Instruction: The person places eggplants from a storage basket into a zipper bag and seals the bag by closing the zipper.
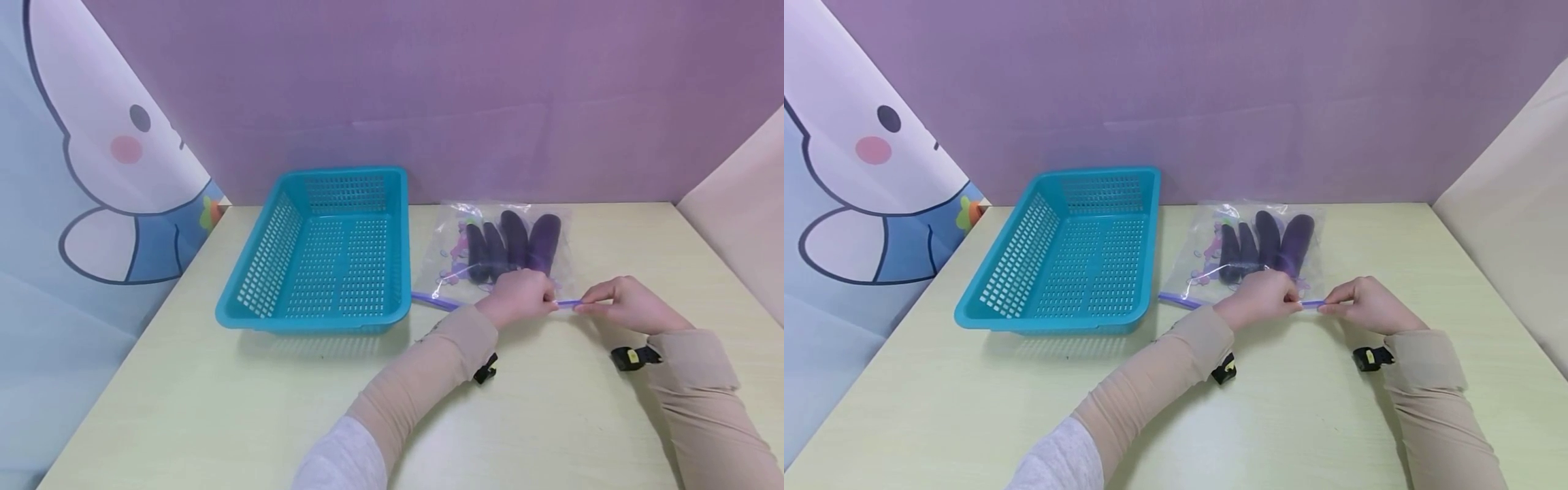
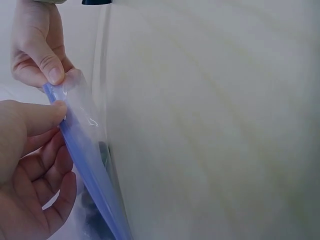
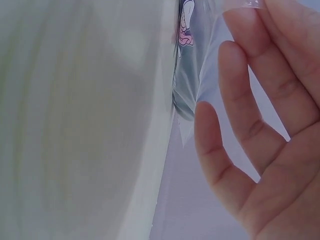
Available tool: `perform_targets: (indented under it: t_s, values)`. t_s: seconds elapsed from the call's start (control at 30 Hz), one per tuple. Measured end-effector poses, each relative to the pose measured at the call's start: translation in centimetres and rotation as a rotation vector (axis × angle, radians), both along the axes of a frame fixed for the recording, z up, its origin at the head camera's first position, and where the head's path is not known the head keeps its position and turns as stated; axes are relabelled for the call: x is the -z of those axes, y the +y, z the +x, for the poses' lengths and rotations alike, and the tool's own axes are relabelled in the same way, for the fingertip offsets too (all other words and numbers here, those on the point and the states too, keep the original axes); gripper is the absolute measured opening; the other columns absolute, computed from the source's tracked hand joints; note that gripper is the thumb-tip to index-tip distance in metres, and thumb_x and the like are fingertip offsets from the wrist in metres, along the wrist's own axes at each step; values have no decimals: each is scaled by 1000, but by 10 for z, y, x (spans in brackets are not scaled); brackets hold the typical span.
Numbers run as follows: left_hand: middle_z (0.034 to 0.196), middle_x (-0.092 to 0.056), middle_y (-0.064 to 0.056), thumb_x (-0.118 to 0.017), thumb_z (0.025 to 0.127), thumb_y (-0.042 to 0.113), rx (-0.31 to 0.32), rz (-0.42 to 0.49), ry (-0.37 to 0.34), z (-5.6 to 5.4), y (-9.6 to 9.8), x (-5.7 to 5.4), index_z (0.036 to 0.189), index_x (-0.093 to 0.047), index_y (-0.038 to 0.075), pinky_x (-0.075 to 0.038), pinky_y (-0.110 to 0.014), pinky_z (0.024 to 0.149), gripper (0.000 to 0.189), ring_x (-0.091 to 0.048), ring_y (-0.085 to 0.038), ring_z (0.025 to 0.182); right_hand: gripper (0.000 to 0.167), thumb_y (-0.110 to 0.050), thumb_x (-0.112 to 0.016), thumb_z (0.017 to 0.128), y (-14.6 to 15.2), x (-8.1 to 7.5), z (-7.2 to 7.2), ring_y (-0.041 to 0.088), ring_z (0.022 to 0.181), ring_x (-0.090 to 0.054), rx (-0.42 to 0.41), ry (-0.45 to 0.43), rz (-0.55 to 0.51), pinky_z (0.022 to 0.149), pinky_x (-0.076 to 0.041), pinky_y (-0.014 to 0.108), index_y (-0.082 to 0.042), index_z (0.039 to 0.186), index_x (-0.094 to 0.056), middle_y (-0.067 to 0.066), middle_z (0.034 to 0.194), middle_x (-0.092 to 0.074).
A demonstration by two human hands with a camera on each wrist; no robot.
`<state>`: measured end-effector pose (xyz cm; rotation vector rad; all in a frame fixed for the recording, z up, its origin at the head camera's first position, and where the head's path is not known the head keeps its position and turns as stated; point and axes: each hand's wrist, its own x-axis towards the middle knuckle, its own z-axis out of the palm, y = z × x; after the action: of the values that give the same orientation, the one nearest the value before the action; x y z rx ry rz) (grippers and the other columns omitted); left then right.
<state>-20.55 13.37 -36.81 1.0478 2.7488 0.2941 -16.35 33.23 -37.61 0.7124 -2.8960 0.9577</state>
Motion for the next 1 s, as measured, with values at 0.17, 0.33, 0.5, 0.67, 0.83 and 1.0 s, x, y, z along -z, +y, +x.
perform_targets:
  t_s: [0.17, 0.33, 0.5, 0.67, 0.83, 1.0]
  values:
    - [72, -62, 19, -62, 90, 42, -1, -3, -21, 1, -4, -4, 85, -72, 31, -41, -17, 54, 17, -53, 1, 63, 12, -2, -71, 80, 0, 0, 0, -5, 63, -51, 8, 4, 3, 59, -40, 13, -13, 75, -74, -9, 70, -68]
    - [73, -63, 19, -62, 90, 41, 0, 7, -35, 1, -7, -6, 88, -73, 30, -41, -16, 55, 16, -53, 1, 63, 12, -2, -71, 80, 1, 0, 0, -6, 63, -51, 9, 10, 2, 59, -39, 12, -13, 75, -74, -9, 70, -68]
    - [75, -63, 19, -62, 90, 40, 5, 17, -23, -1, -10, -4, 88, -74, 31, -41, -17, 55, 15, -53, 1, 65, 12, -2, -71, 80, 1, 0, 0, -5, 63, -51, 10, 6, 9, 59, -39, 13, -13, 75, -74, -9, 70, -68]
    - [82, -66, 20, -62, 90, 39, 14, 21, -14, -2, -11, -2, 90, -75, 32, -42, -16, 57, 15, -55, 2, 68, 12, -2, -71, 80, 1, 0, 0, -5, 62, -50, 13, 3, 14, 58, -39, 14, -13, 75, -74, -9, 70, -68]
    - [90, -68, 21, -63, 90, 39, 12, 25, -12, -3, -12, 0, 93, -75, 33, -43, -15, 61, 14, -58, 3, 73, 12, -2, -71, 80, 1, 0, 0, -5, 62, -48, 17, -4, 13, 58, -38, 15, -12, 76, -74, -9, 69, -67]
    - [88, -68, 20, -64, 89, 39, 7, 27, -14, -3, -13, 1, 91, -75, 32, -43, -16, 60, 13, -57, 3, 72, 12, -3, -70, 81, 2, 1, 0, -4, 62, -49, 13, -11, 8, 58, -38, 14, -12, 76, -74, -10, 69, -67]
